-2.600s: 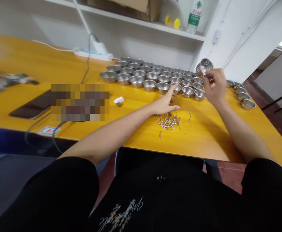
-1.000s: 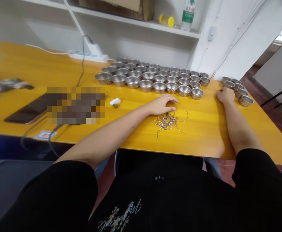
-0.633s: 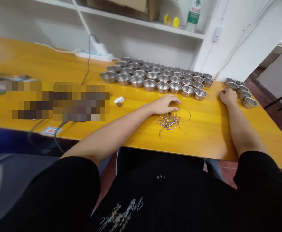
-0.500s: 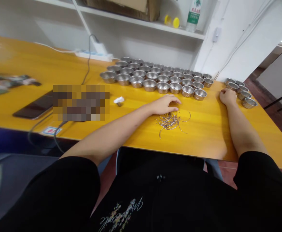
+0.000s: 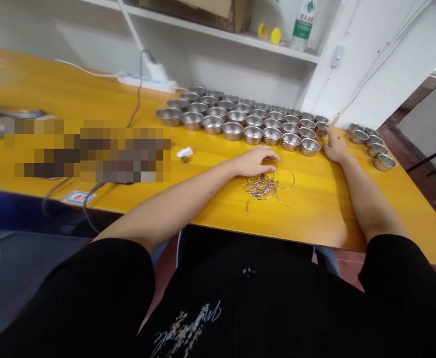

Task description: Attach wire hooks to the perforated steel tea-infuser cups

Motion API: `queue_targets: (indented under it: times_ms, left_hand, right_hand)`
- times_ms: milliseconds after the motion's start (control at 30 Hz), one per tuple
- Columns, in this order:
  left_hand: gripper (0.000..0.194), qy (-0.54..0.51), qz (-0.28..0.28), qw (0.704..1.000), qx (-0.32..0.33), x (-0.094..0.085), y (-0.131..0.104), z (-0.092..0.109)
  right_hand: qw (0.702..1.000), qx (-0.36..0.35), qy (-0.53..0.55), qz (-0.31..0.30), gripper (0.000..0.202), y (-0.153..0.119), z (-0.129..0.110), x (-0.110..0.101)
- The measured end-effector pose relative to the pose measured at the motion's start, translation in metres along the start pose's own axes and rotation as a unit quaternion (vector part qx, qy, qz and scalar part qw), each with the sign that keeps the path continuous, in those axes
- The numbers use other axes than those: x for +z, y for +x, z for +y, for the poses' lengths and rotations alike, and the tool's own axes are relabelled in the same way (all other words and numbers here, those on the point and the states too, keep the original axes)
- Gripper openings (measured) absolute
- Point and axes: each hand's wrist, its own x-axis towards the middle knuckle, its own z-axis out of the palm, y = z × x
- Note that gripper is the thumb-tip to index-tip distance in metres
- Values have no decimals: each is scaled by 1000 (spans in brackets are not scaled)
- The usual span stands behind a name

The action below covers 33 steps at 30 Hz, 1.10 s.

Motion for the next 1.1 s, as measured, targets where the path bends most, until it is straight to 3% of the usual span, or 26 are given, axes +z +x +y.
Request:
queue_targets:
  times_ms: [133,400,667,967,1100]
  left_hand:
    - [42,13,-6,1000,-2,0,0,1]
    - [41,2,-9,1000,-7,-1,-2,5]
    - [41,11,-14,1000,-10,-2,-1,8]
    - [43,6,-11,1000,-15,-1,-1,5]
    - [45,2,-10,1000,-17,-1,-2,5]
  right_hand:
    - [1000,-2,-4,29,77,4,5,4]
    - [999,-3,-17,41,38,9,8,9]
    - [992,77,36,90,21,10,12,8]
    - [952,166,165,199,28,24,41,10]
    - [940,161,193,229,25,32,48,16]
